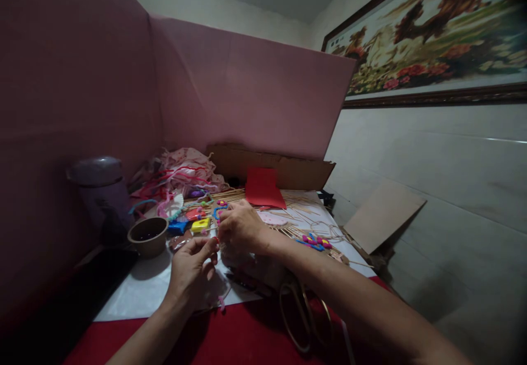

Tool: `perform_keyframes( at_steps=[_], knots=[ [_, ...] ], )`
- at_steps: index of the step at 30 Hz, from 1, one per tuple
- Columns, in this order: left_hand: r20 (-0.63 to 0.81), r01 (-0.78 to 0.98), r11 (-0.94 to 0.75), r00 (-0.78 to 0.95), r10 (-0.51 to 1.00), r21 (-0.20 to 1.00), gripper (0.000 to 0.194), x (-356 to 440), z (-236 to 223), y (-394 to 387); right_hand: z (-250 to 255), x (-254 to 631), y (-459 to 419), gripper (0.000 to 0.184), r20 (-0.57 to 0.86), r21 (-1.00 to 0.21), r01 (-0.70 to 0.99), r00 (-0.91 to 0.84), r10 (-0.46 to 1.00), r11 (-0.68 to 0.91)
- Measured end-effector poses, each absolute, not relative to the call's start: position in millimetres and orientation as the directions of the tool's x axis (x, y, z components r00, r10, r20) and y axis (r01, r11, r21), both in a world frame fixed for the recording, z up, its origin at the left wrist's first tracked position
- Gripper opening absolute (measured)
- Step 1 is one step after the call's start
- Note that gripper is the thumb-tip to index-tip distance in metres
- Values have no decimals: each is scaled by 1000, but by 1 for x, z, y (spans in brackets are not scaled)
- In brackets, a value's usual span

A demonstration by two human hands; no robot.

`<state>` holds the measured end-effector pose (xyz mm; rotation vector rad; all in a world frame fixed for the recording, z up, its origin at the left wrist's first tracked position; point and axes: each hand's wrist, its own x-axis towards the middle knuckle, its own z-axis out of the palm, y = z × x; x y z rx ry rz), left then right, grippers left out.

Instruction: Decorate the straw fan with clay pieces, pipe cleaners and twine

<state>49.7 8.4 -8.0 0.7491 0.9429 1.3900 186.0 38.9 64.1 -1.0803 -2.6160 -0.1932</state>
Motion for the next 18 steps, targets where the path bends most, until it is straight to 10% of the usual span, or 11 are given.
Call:
perform_keyframes(
  at_steps=[18],
  knots=[
    [-97,-433,56,-73,993,900,41,50,-9,7,68,183,36,10,295,60,722,-673,679,689]
  ],
)
